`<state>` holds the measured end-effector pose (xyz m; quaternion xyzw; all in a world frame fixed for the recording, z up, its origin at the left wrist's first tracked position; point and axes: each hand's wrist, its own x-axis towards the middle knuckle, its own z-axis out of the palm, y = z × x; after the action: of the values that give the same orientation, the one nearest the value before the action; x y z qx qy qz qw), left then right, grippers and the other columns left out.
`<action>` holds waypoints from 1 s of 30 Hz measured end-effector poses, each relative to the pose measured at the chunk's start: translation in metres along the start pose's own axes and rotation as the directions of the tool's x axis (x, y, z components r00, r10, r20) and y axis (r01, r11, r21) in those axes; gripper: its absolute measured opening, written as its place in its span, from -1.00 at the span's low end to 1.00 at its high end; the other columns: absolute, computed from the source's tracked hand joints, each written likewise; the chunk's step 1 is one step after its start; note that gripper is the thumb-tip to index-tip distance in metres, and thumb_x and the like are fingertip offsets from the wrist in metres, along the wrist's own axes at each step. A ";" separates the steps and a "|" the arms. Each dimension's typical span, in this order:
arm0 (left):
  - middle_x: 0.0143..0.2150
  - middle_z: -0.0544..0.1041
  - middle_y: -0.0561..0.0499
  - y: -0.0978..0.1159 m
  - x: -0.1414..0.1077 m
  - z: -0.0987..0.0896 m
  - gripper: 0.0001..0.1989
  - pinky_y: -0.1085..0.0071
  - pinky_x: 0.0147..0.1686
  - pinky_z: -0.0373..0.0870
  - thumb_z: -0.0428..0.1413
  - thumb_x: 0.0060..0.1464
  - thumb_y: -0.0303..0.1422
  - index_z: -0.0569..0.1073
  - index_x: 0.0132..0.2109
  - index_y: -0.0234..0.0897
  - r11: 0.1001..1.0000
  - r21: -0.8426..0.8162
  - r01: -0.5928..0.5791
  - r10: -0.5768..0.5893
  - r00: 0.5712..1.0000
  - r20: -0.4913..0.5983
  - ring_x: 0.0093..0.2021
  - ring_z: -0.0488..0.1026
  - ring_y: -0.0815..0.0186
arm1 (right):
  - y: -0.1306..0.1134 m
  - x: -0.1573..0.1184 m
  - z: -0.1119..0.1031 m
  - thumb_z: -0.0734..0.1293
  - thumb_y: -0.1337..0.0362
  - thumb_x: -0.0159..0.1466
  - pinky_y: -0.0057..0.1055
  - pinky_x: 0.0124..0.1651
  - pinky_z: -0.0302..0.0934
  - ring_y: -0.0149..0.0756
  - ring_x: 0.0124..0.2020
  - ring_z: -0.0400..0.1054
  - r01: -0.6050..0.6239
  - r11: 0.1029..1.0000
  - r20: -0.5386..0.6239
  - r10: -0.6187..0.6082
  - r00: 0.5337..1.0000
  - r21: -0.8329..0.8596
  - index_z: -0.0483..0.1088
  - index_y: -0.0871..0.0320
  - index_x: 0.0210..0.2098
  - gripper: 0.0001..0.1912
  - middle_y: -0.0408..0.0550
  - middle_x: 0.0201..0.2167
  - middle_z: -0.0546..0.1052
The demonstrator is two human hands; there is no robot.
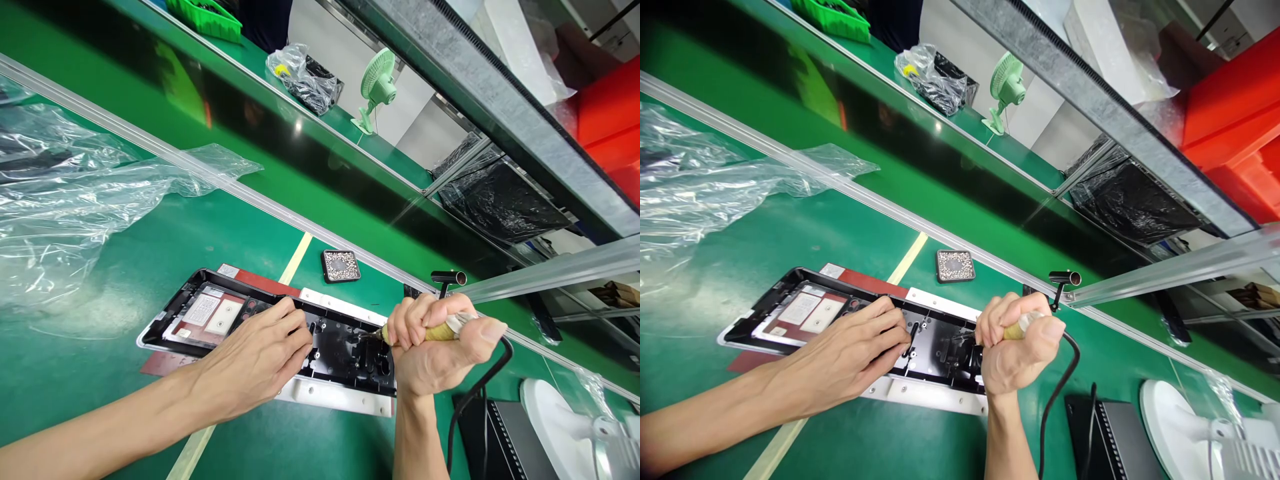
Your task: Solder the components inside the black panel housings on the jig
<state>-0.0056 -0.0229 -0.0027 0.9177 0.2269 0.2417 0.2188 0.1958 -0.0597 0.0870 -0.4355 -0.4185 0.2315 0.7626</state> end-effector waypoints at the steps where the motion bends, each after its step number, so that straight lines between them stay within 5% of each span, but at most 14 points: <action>1: -0.27 0.37 -0.03 0.000 0.000 0.000 -0.74 0.21 -0.23 0.16 -0.07 0.40 -0.42 0.45 -0.25 -0.30 1.000 0.001 0.001 -0.001 1.000 0.004 -0.20 0.20 0.20 | 0.000 0.000 0.000 0.08 -0.10 0.42 -0.53 -0.79 -0.03 -0.49 -0.80 -0.07 0.003 1.000 -0.004 -0.003 1.000 -0.004 0.23 0.11 -0.54 -0.46 -0.32 -0.78 0.12; 30: -0.29 0.37 -0.04 0.002 0.003 -0.003 -0.73 0.20 -0.20 0.17 -0.08 0.39 -0.44 0.45 -0.26 -0.30 0.999 0.034 -0.014 0.014 1.000 0.010 -0.21 0.22 0.20 | 0.000 0.002 -0.002 0.07 -0.10 0.41 -0.53 -0.78 -0.01 -0.49 -0.79 -0.06 -0.023 1.000 0.030 0.023 0.999 0.008 0.23 0.10 -0.54 -0.47 -0.32 -0.77 0.11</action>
<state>-0.0047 -0.0222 0.0018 0.9241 0.2236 0.2349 0.2023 0.1988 -0.0593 0.0871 -0.4335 -0.4238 0.2486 0.7554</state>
